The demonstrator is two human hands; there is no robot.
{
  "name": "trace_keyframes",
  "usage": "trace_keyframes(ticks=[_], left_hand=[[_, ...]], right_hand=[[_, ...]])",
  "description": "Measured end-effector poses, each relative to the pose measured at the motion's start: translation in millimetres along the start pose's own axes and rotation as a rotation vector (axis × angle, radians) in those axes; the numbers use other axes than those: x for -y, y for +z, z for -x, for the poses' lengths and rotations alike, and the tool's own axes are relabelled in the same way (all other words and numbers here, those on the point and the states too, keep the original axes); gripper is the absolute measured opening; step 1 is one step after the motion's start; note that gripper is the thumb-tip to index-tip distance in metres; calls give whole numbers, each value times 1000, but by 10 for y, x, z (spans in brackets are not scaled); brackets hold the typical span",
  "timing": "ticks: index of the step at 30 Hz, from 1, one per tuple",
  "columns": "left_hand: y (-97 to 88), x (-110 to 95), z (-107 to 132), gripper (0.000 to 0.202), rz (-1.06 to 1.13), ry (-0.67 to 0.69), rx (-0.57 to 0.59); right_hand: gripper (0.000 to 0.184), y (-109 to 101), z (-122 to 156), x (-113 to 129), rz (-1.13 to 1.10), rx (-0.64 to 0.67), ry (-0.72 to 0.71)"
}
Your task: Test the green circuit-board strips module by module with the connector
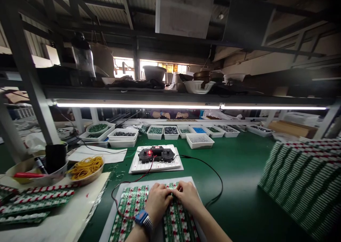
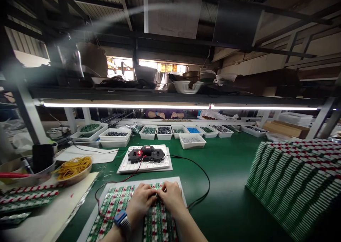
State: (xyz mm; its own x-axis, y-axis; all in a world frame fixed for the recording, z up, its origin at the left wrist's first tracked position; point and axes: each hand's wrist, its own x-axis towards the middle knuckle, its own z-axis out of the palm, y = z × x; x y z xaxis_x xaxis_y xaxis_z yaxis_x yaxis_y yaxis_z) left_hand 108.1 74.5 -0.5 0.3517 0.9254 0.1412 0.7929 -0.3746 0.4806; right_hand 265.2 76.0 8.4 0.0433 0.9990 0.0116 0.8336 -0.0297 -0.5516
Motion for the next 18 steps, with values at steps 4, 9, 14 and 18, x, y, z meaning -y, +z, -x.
trace_keyframes(ticks=[4, 9, 14, 18], left_hand=[[21, 26, -3, 24, 2, 9, -3], [85, 97, -26, 23, 15, 30, -28], [110, 120, -21, 23, 24, 38, -46], [95, 100, -21, 21, 24, 28, -49]], right_hand=[[20, 36, 30, -59, -26, -34, -84], [22, 81, 28, -127, -41, -64, -101], [23, 84, 16, -144, -28, -83, -139], [23, 78, 30, -140, 18, -95, -140]])
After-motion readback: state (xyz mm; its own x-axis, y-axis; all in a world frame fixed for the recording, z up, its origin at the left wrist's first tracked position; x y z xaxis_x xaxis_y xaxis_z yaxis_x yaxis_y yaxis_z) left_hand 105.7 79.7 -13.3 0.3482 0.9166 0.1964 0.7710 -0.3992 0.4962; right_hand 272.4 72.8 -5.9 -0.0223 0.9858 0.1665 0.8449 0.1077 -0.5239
